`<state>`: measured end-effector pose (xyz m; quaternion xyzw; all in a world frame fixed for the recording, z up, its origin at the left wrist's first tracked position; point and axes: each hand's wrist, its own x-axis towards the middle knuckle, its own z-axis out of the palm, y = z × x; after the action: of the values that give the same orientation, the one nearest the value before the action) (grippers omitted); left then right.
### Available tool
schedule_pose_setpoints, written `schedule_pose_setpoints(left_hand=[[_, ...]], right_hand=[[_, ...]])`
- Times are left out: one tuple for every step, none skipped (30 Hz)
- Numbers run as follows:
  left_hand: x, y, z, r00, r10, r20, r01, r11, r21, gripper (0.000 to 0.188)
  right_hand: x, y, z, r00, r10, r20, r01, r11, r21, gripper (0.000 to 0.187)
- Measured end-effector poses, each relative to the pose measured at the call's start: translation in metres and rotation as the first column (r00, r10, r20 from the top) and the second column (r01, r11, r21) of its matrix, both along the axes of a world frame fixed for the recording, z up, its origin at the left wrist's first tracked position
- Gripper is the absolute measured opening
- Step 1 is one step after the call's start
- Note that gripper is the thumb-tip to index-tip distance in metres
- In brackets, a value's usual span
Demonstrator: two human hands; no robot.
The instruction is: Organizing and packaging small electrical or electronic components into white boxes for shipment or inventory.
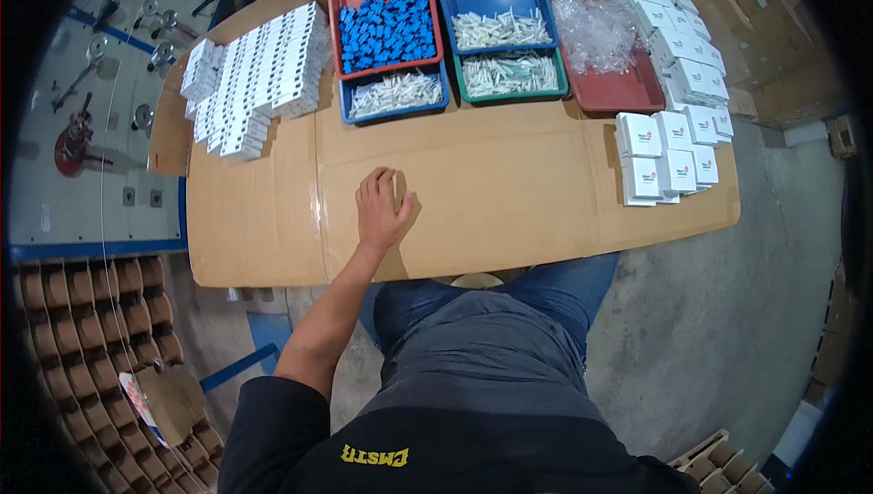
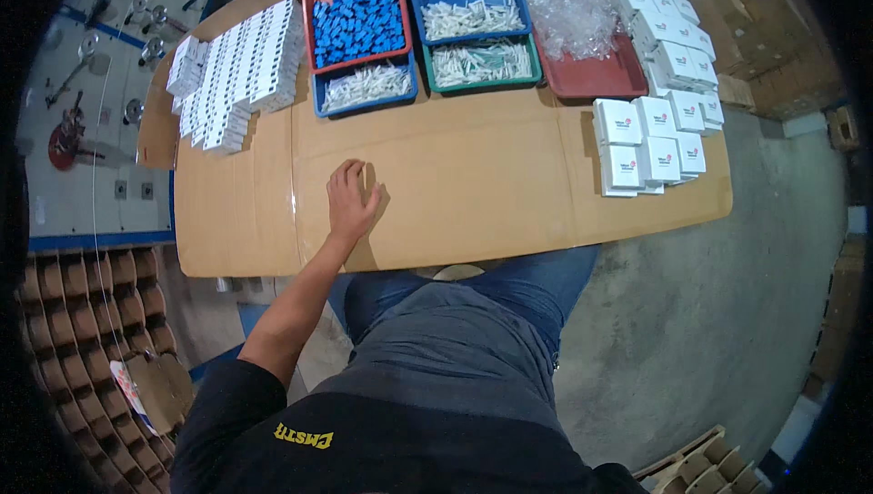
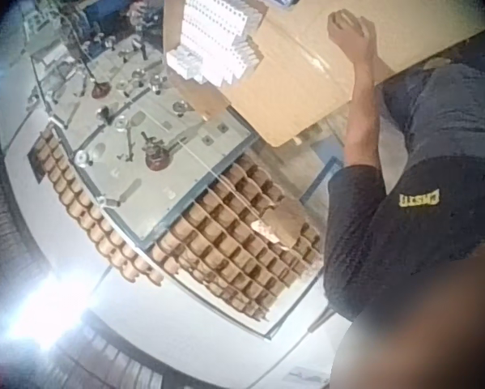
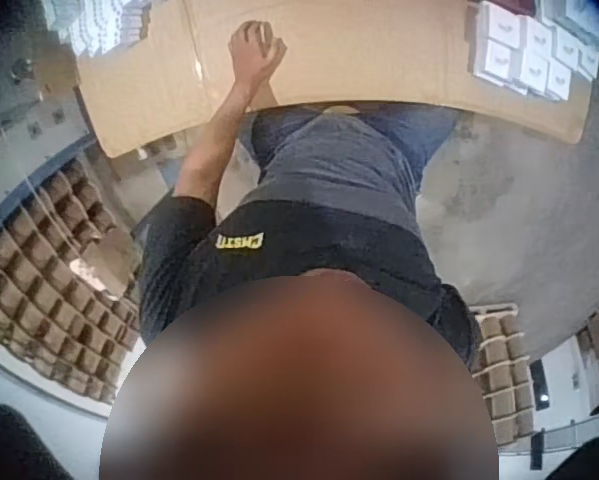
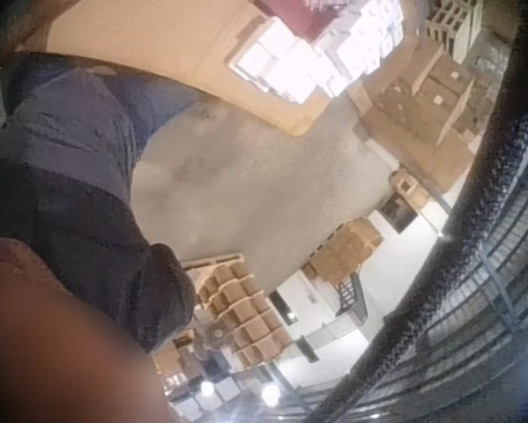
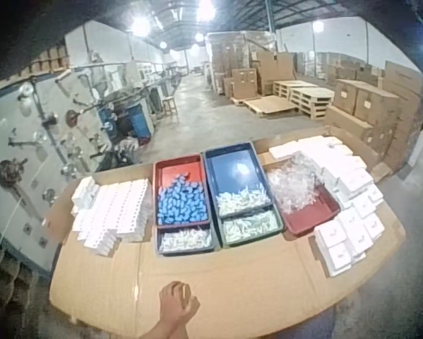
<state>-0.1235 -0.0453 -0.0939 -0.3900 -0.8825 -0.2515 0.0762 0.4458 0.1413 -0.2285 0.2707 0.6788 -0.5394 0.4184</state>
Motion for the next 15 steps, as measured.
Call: schedule_pose_setpoints(left_hand=[[0.001, 0.001, 0.0, 1.0, -0.009, 0.001, 0.009, 1.0, 0.022, 0.053], [0.0, 0.001, -0.001, 1.0, -0.001, -0.003, 0.001, 1.0, 0.027, 0.053], [0.0, 0.002, -0.001, 1.0, -0.001, 0.003, 0.001, 1.0, 0.014, 0.052], [0.0, 0.002, -0.002, 1.0, -0.002, 0.009, 0.002, 1.0, 0.002, 0.052], [-0.001, 0.002, -0.004, 1.0, 0.0, 0.007, 0.0, 1.0, 0.011, 0.052], [-0.001, -0.001, -0.006, 1.0, 0.003, -0.006, -0.002, 1.0, 0.012, 0.05], [-0.001, -0.003, -0.008, 1.0, 0.004, -0.02, -0.004, 1.0, 0.014, 0.049], [-0.001, -0.004, -0.009, 1.0, 0.004, -0.018, -0.003, 1.0, 0.021, 0.049], [-0.001, -0.004, -0.009, 1.0, -0.003, -0.018, 0.004, 1.0, 0.024, 0.048], [-0.001, -0.004, -0.009, 1.0, -0.01, -0.018, 0.01, 1.0, 0.026, 0.047], [-0.002, -0.005, -0.01, 1.0, -0.005, -0.019, 0.006, 0.999, 0.032, 0.047], [-0.004, -0.006, -0.01, 1.0, -0.007, -0.029, 0.008, 1.0, 0.015, 0.047], [-0.004, -0.006, -0.011, 0.999, -0.009, -0.039, 0.009, 1.0, -0.003, 0.047], [-0.003, -0.007, -0.012, 0.999, -0.008, -0.04, 0.008, 1.0, -0.002, 0.047], [-0.003, -0.007, -0.012, 0.998, -0.001, -0.06, 0.001, 1.0, 0.001, 0.048]], right_hand=[[0.008, -0.004, 0.0, 1.0, 0.024, 0.007, -0.024, 1.0, 0.001, 0.051], [0.01, -0.008, 0.0, 0.999, 0.049, 0.009, -0.049, 0.999, 0.003, 0.051], [0.015, -0.011, 0.0, 0.997, 0.072, 0.013, -0.072, 0.997, 0.007, 0.051], [0.021, -0.014, 0.0, 0.996, 0.093, 0.018, -0.093, 0.996, 0.013, 0.051], [0.026, -0.017, 0.002, 0.994, 0.111, 0.023, -0.111, 0.994, 0.018, 0.051], [0.035, -0.022, 0.004, 0.991, 0.127, 0.032, -0.128, 0.992, 0.022, 0.051], [0.044, -0.027, 0.006, 0.989, 0.142, 0.04, -0.143, 0.989, 0.025, 0.051], [0.052, -0.03, 0.008, 0.986, 0.157, 0.049, -0.158, 0.987, 0.028, 0.051], [0.058, -0.034, 0.011, 0.984, 0.171, 0.058, -0.173, 0.984, 0.031, 0.051], [0.064, -0.036, 0.014, 0.98, 0.186, 0.066, -0.189, 0.982, 0.033, 0.051], [0.067, -0.035, 0.018, 0.976, 0.206, 0.072, -0.209, 0.977, 0.035, 0.051], [0.069, -0.033, 0.021, 0.971, 0.227, 0.078, -0.23, 0.972, 0.037, 0.051], [0.07, -0.032, 0.025, 0.965, 0.248, 0.082, -0.251, 0.967, 0.037, 0.051], [0.071, -0.034, 0.028, 0.961, 0.264, 0.088, -0.268, 0.963, 0.034, 0.051], [0.071, -0.036, 0.031, 0.955, 0.28, 0.093, -0.284, 0.958, 0.031, 0.051]])
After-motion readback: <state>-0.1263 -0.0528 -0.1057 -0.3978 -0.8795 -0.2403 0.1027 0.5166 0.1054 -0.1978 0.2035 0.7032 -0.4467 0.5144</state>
